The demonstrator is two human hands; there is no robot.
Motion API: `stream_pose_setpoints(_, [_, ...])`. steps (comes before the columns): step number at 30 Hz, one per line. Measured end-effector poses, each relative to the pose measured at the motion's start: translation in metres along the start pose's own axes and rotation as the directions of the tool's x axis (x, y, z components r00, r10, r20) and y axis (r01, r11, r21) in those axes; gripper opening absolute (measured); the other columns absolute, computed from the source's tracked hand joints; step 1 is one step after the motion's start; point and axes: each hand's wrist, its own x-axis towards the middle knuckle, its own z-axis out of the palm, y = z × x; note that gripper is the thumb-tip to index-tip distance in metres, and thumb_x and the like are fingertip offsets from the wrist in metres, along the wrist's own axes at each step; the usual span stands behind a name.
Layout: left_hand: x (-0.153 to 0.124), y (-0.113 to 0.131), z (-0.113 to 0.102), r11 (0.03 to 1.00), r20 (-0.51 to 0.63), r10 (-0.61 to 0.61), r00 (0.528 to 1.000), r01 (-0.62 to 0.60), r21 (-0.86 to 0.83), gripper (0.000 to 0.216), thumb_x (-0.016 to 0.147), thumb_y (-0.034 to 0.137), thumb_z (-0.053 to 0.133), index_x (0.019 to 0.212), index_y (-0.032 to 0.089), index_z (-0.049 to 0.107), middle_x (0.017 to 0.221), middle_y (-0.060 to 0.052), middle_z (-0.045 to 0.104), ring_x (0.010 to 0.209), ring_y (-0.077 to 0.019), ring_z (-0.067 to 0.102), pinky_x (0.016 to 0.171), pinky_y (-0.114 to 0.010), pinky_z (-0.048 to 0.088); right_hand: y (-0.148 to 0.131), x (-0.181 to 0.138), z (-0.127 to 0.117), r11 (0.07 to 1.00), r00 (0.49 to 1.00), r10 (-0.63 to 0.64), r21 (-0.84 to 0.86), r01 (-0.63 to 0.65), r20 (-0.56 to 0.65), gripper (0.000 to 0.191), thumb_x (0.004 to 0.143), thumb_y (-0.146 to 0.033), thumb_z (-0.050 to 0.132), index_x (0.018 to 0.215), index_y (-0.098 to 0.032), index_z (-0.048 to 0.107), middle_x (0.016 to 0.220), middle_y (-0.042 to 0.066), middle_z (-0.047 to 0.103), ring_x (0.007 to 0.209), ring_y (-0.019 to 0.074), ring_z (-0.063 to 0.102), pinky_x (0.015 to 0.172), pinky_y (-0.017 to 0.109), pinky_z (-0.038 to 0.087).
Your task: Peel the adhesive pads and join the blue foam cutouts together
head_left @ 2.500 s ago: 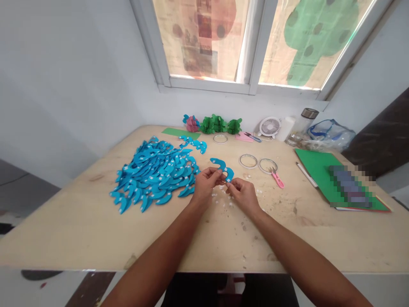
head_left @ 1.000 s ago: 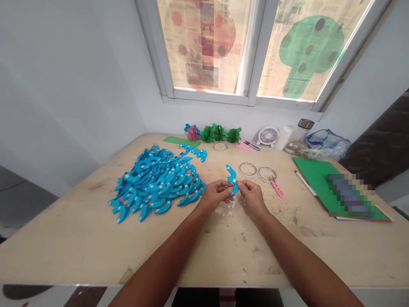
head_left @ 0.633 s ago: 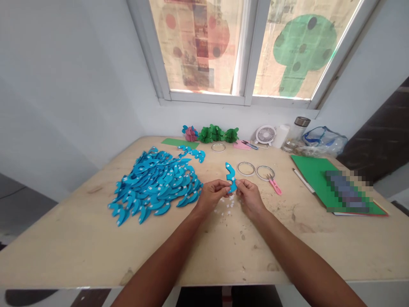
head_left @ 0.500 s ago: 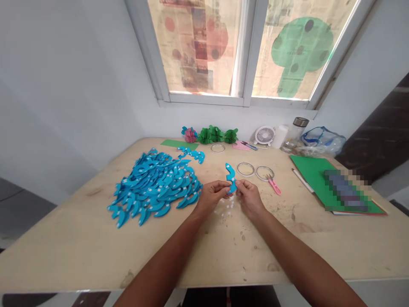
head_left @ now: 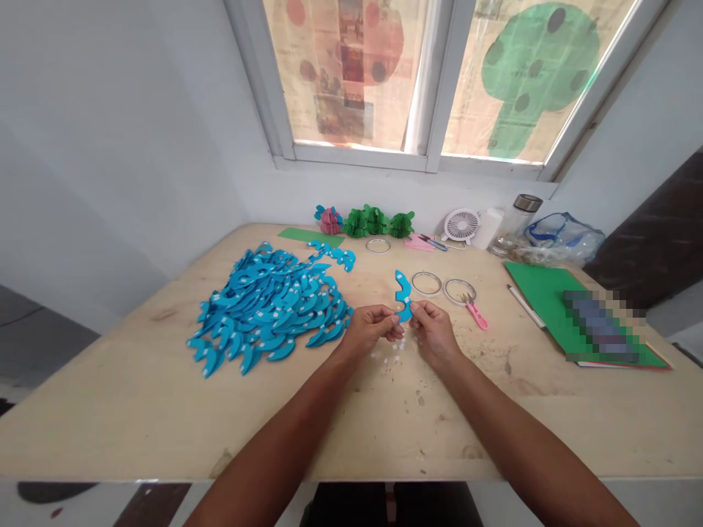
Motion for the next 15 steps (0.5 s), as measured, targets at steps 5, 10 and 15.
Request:
stream_pose_setpoints(5, [-0.0022, 0.0051, 0.0012, 0.998, 0.019, -0.057, 0.998, 0.057, -0.006, 0.036, 0.058, 0.046, 0.074, 0.068, 0.012, 0.064, 0.061, -0.007, 0.068, 0.056, -0.016, 0.063, 0.054, -0.025, 0.049, 0.0009, 0.0009, -0.0009, 1.0, 1.0, 0.004, 0.025, -0.003, -0.007, 0.024, 0.061, -0.038, 0.074, 0.063, -0.017, 0.062, 0.047, -0.005, 0.045, 0.048, 0.0084, 0.036, 0.051, 0.025, 0.026])
stream_pose_setpoints(10, [-0.0038, 0.0063, 0.002, 0.995, 0.043, -0.076, 0.996, 0.073, 0.072, 0.034, 0.059, 0.043, 0.074, 0.071, 0.012, 0.066, 0.062, -0.007, 0.069, 0.056, -0.0158, 0.063, 0.054, -0.025, 0.049, 0.0011, 0.0015, -0.002, 0.999, 1.0, 0.015, 0.046, -0.014, -0.022, 0.024, 0.061, -0.038, 0.074, 0.063, -0.017, 0.062, 0.046, -0.006, 0.045, 0.048, 0.0084, 0.035, 0.051, 0.025, 0.025])
stream_pose_setpoints(15, [-0.0004, -0.001, 0.001, 0.993, 0.043, -0.009, 0.999, 0.004, 0.115, 0.029, 0.066, 0.041, 0.068, 0.061, 0.013, 0.064, 0.055, -0.004, 0.065, 0.049, -0.0125, 0.059, 0.051, -0.023, 0.048, -0.0005, 0.0006, -0.0011, 0.998, 1.0, 0.015, 0.053, -0.015, -0.005, 0.022, 0.062, -0.036, 0.073, 0.062, -0.017, 0.062, 0.046, -0.005, 0.045, 0.049, 0.0087, 0.035, 0.051, 0.025, 0.026])
